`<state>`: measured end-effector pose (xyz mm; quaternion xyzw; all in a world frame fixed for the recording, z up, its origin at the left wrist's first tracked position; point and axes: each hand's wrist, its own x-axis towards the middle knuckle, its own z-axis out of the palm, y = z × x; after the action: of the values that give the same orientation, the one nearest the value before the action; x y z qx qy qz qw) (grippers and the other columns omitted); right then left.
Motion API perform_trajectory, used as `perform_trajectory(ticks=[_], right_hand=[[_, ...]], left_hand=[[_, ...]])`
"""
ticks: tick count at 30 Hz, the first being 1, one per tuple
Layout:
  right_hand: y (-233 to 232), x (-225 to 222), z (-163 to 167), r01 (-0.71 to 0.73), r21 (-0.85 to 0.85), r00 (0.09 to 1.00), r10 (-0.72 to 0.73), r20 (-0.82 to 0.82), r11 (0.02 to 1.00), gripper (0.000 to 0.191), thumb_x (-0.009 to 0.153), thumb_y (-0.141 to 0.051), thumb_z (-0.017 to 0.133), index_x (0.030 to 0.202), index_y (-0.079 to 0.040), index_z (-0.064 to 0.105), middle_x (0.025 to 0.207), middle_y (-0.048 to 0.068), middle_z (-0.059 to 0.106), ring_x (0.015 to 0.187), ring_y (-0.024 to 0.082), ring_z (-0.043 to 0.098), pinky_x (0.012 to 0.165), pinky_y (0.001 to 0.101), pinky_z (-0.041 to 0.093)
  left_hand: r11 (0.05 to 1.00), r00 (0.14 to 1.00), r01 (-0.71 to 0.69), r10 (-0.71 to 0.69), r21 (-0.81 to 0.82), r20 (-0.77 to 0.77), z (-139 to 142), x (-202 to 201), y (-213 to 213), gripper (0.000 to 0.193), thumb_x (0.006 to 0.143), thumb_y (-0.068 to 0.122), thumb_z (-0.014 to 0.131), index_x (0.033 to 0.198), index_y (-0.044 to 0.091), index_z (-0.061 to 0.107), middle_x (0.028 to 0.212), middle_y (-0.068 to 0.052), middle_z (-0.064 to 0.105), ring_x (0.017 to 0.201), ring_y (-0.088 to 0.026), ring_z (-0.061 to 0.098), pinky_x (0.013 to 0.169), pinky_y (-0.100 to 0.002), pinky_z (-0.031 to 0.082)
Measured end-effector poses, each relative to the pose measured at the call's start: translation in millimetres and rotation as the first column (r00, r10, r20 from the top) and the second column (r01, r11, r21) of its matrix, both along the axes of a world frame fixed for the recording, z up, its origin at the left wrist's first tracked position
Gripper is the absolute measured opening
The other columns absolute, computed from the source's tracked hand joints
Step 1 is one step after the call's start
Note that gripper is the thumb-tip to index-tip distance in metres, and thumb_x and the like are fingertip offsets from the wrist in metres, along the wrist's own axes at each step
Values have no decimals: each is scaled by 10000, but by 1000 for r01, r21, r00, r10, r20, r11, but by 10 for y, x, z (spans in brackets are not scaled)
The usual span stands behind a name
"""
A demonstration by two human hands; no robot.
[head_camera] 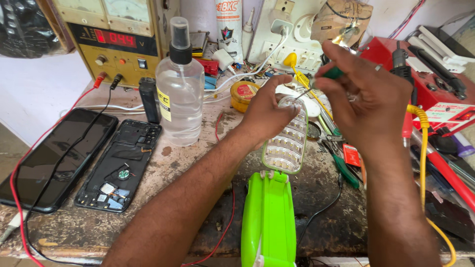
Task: The person assembles a green and white LED lamp by inserting a battery, securing the internal components, and fastening the casing with a screwdriver. They then test the lamp to confirm it lights up.
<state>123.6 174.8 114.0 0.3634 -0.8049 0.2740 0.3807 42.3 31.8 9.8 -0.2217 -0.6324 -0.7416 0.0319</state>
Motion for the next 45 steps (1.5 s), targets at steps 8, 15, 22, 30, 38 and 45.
perform_trajectory(ticks=[8, 15, 22, 30, 38, 45], right_hand=[[59, -63, -46, -96, -37, 993, 98, 65, 995, 532, 1084, 78, 691, 1560, -55, 494, 1198, 113, 708, 1086, 124, 715, 925, 219, 571], [65, -52, 10, -227, -163, 936, 261, 235, 960, 554, 1033, 83, 629, 1545, -33, 451, 1386, 97, 635, 1266, 118, 639, 1042, 202, 533], [104, -89, 52, -125, -37, 979, 129, 159, 992, 608, 1004, 25, 659, 1538, -60, 382, 1315, 112, 662, 1182, 121, 652, 970, 205, 525], [145, -108, 15, -2, 46, 999, 0, 40, 999, 565, 1015, -11, 742, 1529, -91, 519, 1244, 99, 714, 1100, 87, 695, 966, 230, 578], [86, -48, 41, 112, 118, 992, -104, -70, 987, 543, 996, -2, 832, 1483, -34, 594, 1124, 116, 747, 1007, 94, 726, 860, 231, 584], [90, -9, 43, -81, -28, 992, 83, 92, 996, 431, 1051, 54, 735, 1451, -48, 611, 1127, 111, 735, 997, 92, 696, 828, 189, 550]], left_hand=[[1000, 998, 7, -7, -3, 62, 46, 26, -17, 706, 821, -8, 714, 1464, 76, 436, 1158, -140, 654, 928, -145, 643, 751, -281, 554], [999, 993, -46, 47, 11, -111, 12, -16, -22, 705, 821, -27, 749, 1446, 52, 434, 1308, -100, 597, 1084, -135, 608, 863, -299, 560], [1000, 999, -18, 18, -2, -41, 11, -32, -43, 709, 826, -16, 732, 1460, 64, 424, 1325, -107, 592, 1124, -156, 602, 882, -296, 555], [997, 999, 45, -45, 66, -1, 48, 2, -12, 737, 807, -27, 713, 1468, 65, 402, 1213, -145, 638, 1041, -170, 653, 829, -292, 570], [996, 997, 59, -57, 62, -46, 32, -10, -14, 739, 820, -29, 719, 1474, 80, 394, 1241, -147, 614, 1092, -158, 626, 849, -283, 578], [998, 998, 38, -36, 46, -51, 20, 9, 29, 744, 823, -49, 726, 1482, 74, 405, 1222, -150, 613, 1059, -150, 611, 821, -278, 573]])
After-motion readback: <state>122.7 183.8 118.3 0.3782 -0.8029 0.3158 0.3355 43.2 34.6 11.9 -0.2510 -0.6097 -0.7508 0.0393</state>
